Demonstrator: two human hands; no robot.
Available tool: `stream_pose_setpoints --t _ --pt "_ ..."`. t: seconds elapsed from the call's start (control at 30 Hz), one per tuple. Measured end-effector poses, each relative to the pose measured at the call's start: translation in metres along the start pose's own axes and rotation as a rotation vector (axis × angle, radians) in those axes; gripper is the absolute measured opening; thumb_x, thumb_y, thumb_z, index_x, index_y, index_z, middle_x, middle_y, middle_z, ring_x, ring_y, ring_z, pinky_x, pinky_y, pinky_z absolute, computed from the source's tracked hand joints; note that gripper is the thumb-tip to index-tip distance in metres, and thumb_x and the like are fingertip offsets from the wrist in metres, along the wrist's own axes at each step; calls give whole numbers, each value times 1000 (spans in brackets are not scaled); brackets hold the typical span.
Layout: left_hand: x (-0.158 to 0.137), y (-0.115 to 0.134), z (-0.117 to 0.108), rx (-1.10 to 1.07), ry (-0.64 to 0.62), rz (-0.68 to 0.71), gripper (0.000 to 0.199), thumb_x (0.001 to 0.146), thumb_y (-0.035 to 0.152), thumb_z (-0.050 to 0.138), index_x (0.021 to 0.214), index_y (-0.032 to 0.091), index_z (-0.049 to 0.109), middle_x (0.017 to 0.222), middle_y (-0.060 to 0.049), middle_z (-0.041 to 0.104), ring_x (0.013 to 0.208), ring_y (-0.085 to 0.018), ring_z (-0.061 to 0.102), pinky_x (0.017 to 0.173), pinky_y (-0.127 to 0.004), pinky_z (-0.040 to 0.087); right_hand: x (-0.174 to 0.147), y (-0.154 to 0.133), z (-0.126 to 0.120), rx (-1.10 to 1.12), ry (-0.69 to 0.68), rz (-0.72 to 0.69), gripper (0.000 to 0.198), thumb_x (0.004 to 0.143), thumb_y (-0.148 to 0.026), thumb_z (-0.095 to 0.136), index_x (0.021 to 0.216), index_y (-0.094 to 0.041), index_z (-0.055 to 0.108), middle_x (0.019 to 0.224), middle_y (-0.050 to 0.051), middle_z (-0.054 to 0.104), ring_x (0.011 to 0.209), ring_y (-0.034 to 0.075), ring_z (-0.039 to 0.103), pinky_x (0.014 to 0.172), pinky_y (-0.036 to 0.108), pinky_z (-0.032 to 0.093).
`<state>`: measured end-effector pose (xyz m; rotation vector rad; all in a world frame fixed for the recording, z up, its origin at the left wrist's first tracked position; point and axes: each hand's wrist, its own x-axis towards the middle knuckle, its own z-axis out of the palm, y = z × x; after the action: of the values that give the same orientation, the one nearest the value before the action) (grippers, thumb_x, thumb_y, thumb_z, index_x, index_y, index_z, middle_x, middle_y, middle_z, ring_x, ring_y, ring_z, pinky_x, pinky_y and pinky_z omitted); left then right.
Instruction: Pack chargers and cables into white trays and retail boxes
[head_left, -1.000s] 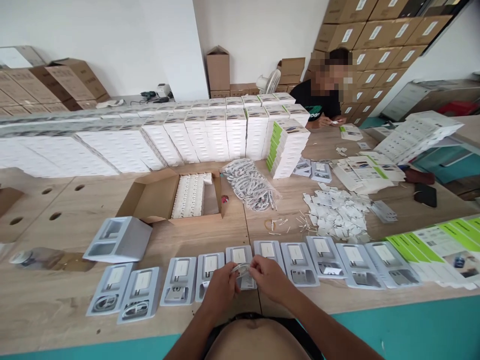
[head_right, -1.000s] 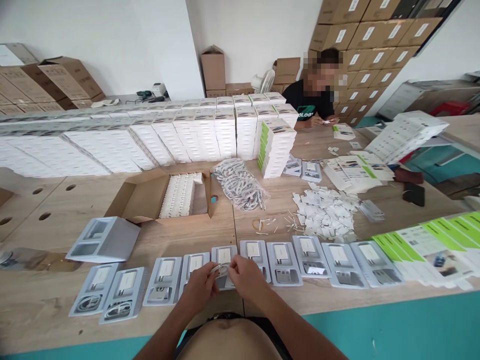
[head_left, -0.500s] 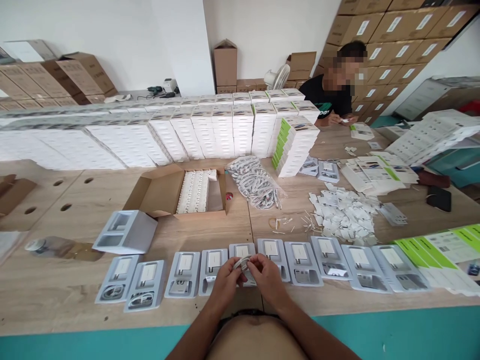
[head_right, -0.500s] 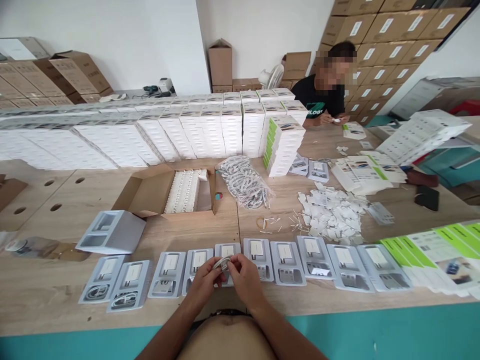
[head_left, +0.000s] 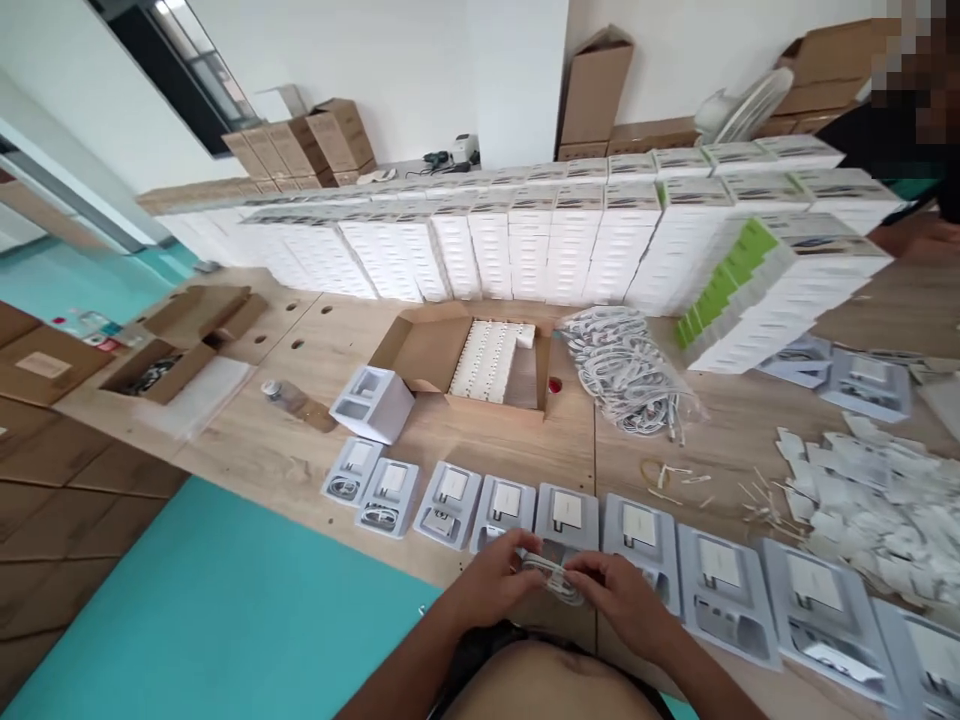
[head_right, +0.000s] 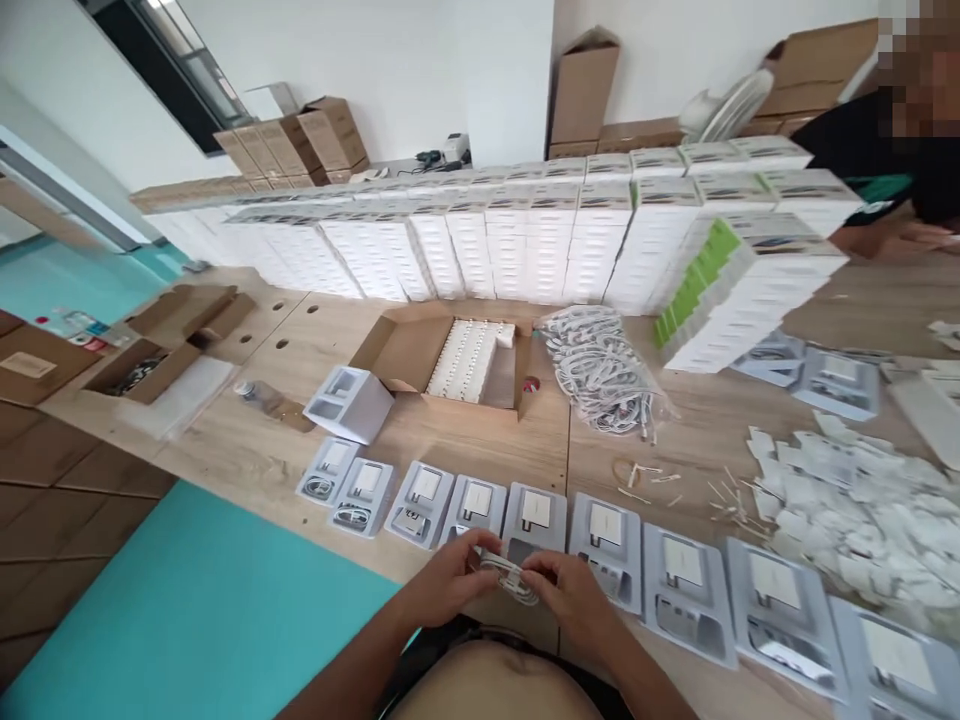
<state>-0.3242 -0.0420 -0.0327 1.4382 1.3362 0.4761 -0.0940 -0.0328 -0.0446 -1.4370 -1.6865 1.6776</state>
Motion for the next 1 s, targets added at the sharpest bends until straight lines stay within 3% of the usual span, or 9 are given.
stream_pose_setpoints --t 0.07,0.13,0.2,0.27,0.37,0.5,0.63,0.87,1.0 --pt "-16 -22 -26 291 205 28 38 85 27 52 123 24 50 118 -7 61 104 -19 59 85 -32 49 12 -4 9 6 15 2 25 85 -39 52 82 -20 68 72 1 66 66 18 58 61 26 43" --pt "-29 -50 -49 504 353 10 37 89 22 43 125 21 47 131 -12 54 125 -26 45 102 -45 38 31 -12 24 -30 50 -27 24 86 -37 51 84 -19 67 74 2 66 68 17 59 63 26 44" --pt "-38 -78 -63 569 366 -20 39 86 14 43 123 19 50 134 -14 52 133 -31 35 107 -57 27 55 -22 48 -140 76 -106 23 87 -35 50 88 -19 67 78 2 67 70 17 60 65 26 45" --pt "-42 -100 -69 620 334 -18 45 79 9 48 122 21 52 133 -12 55 133 -32 34 108 -59 24 81 -33 79 -324 86 -229 21 89 -32 48 90 -19 66 82 3 68 74 17 61 68 25 45" --pt "-46 -119 -70 658 305 11 55 74 7 53 127 23 50 133 -9 56 135 -31 33 109 -57 25 114 -42 126 -554 78 -360 17 89 -27 49 89 -20 65 87 3 66 79 17 61 71 25 45" --pt "-53 -131 -77 642 288 67 46 82 11 46 126 22 51 132 -8 57 136 -26 37 109 -49 34 138 -36 168 -716 24 -416 16 89 -19 49 87 -20 66 91 7 64 76 19 60 69 28 44" --pt "-59 -143 -90 609 303 86 37 89 13 36 121 20 53 131 -8 58 132 -19 43 108 -38 39 144 -21 186 -851 -38 -496 20 89 -11 48 88 -18 67 92 9 64 82 21 59 71 31 44" --pt "-60 -153 -92 661 249 95 64 73 4 48 134 23 47 146 -9 46 133 -28 41 104 -48 41 142 -13 198 -984 -48 -631 20 91 -15 50 104 -14 66 94 10 64 93 25 55 84 38 45" --pt "-60 -160 -88 781 218 65 67 73 3 46 137 22 45 150 -8 41 136 -26 38 107 -46 36 137 -19 205 -1044 24 -628 21 91 -20 52 106 -14 65 104 11 63 104 27 52 94 43 42"
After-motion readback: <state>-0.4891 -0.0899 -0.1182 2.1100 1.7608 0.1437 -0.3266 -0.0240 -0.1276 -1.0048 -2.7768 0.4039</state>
